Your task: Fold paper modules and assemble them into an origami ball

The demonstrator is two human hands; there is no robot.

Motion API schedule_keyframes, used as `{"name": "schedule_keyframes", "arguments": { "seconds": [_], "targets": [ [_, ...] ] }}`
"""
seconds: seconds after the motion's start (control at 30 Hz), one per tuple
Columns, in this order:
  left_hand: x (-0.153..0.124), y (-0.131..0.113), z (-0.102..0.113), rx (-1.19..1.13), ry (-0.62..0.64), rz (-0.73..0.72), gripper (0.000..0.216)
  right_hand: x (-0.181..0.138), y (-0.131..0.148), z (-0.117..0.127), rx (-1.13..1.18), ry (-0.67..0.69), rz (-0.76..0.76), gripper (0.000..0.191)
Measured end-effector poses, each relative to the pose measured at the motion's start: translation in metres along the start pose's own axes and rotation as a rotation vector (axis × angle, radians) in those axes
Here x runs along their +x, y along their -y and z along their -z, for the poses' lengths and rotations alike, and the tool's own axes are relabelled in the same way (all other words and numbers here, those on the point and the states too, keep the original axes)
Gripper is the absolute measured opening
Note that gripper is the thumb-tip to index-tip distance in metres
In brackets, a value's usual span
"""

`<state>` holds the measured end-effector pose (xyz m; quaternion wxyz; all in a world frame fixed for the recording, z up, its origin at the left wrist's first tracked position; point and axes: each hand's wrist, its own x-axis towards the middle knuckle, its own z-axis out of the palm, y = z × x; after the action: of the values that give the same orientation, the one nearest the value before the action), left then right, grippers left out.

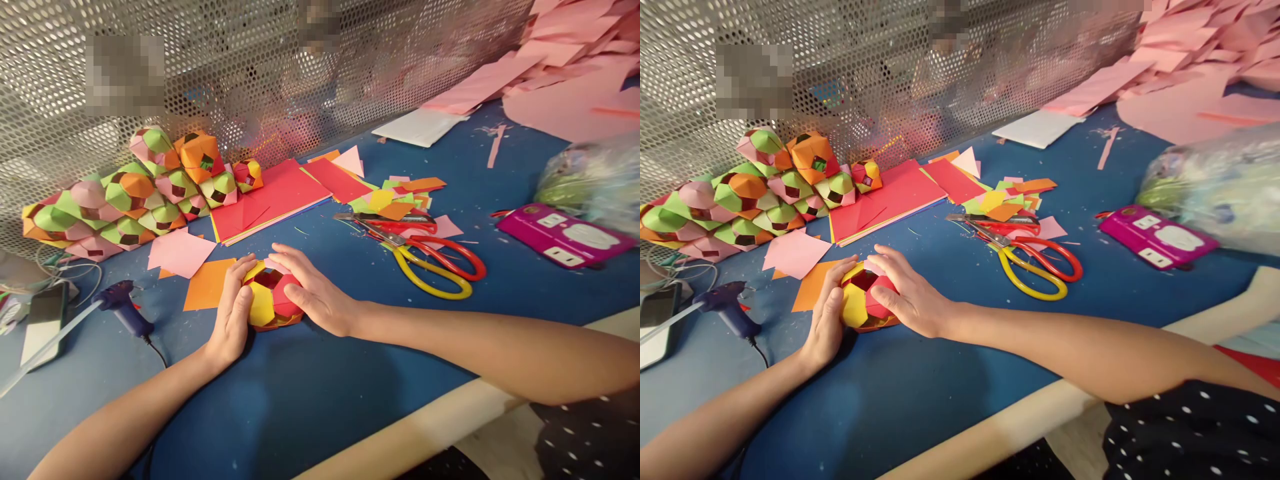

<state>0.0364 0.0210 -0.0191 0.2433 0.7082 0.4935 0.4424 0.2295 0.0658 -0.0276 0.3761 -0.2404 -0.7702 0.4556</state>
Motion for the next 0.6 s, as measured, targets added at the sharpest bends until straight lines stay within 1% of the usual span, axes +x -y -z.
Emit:
{"name": "schedule_keyframes", "arguments": {
  "seconds": [0.1, 0.2, 0.27, 0.33, 0.4, 0.47, 0.53, 0.6],
  "targets": [
    [0.000, 0.005, 0.003, -0.056, 0.027, -0.032, 0.044, 0.002, -0.001, 0.007, -0.010, 0.029, 0.019, 0.066],
    [0.001, 0.007, 0.008, -0.116, 0.070, -0.091, 0.052, 0.002, -0.001, 0.017, -0.058, 0.094, 0.052, 0.086],
    [0.004, 0.005, 0.012, -0.085, 0.139, -0.134, 0.060, 0.002, -0.001, 0.026, -0.096, 0.153, 0.097, 0.099],
    [0.009, 0.002, 0.019, -0.019, 0.246, -0.182, 0.073, 0.002, -0.001, 0.035, -0.116, 0.221, 0.144, 0.109],
    [0.014, 0.000, 0.026, 0.044, 0.349, -0.237, 0.092, 0.001, -0.002, 0.042, -0.118, 0.273, 0.163, 0.113],
    [0.020, 0.001, 0.033, 0.094, 0.425, -0.289, 0.110, 0.001, -0.004, 0.046, -0.105, 0.305, 0.162, 0.112],
    [0.024, 0.006, 0.037, 0.143, 0.478, -0.340, 0.118, 0.001, -0.007, 0.048, -0.102, 0.325, 0.171, 0.110],
    [0.026, 0.013, 0.040, 0.184, 0.488, -0.412, 0.120, 0.001, -0.012, 0.047, -0.121, 0.335, 0.196, 0.109]
  ]
}}
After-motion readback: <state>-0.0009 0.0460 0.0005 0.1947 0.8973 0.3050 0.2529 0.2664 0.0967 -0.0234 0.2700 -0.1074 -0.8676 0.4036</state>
